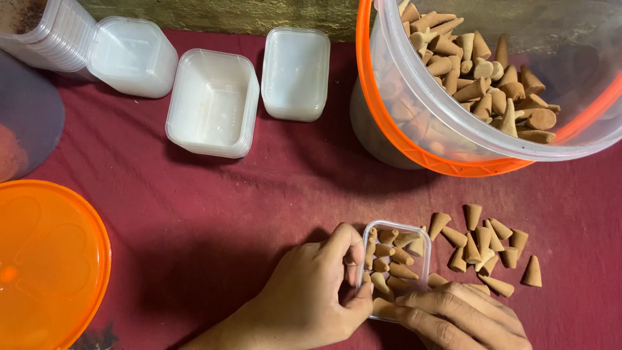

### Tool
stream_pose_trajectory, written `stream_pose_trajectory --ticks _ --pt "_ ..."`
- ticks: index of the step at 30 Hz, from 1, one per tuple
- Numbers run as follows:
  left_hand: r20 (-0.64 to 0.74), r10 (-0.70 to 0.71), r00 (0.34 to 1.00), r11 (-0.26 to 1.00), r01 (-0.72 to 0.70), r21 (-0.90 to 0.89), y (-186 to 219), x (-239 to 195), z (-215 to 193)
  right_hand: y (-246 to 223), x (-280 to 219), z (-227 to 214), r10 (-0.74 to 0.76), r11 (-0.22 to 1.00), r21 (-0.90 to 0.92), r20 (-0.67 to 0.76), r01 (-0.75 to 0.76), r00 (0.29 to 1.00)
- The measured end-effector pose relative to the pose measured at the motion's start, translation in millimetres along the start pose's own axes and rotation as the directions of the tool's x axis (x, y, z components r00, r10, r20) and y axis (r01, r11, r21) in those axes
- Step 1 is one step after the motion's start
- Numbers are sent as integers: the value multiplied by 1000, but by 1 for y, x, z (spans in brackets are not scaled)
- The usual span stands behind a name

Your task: Sorting and packaging incense cones from a large bucket into smaller plastic containers.

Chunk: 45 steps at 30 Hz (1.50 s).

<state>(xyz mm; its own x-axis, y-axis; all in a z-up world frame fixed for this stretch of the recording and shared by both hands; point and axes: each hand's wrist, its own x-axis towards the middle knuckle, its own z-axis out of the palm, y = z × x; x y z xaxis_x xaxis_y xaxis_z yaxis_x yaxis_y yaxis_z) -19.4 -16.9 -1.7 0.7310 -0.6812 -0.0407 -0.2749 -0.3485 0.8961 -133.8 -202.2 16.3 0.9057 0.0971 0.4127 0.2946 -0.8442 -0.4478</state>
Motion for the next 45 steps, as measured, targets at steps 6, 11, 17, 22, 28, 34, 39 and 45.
stream_pose_trajectory --ticks 6,11,17,22,28,34,39,45 --pt "-24 -2 1000 1000 1 -17 -3 -1 5 -11 16 -6 -31 999 28 23 31 999" --pt "-27 -27 999 1000 27 3 -3 -1 7 -8 17 -2 -48 998 42 -8 48 999" --pt "-42 -10 999 1000 10 1 -5 -2 10 -1 27 -8 -190 981 56 150 183 970" --pt "-37 -12 999 1000 11 -20 -4 -2 9 9 24 -5 -296 951 -23 229 310 927" --pt "-31 0 1000 1000 -1 -29 -4 -2 9 19 31 0 -357 929 25 325 369 876" --pt "-12 32 999 996 -33 -78 3 -4 0 16 28 -5 -329 941 26 284 336 901" --pt "-23 28 999 999 -28 -15 5 -4 -1 6 21 -24 -6 996 93 -1 6 1000" --pt "-22 55 998 995 -53 86 5 -3 -3 25 -22 -37 227 972 78 -73 -221 971"
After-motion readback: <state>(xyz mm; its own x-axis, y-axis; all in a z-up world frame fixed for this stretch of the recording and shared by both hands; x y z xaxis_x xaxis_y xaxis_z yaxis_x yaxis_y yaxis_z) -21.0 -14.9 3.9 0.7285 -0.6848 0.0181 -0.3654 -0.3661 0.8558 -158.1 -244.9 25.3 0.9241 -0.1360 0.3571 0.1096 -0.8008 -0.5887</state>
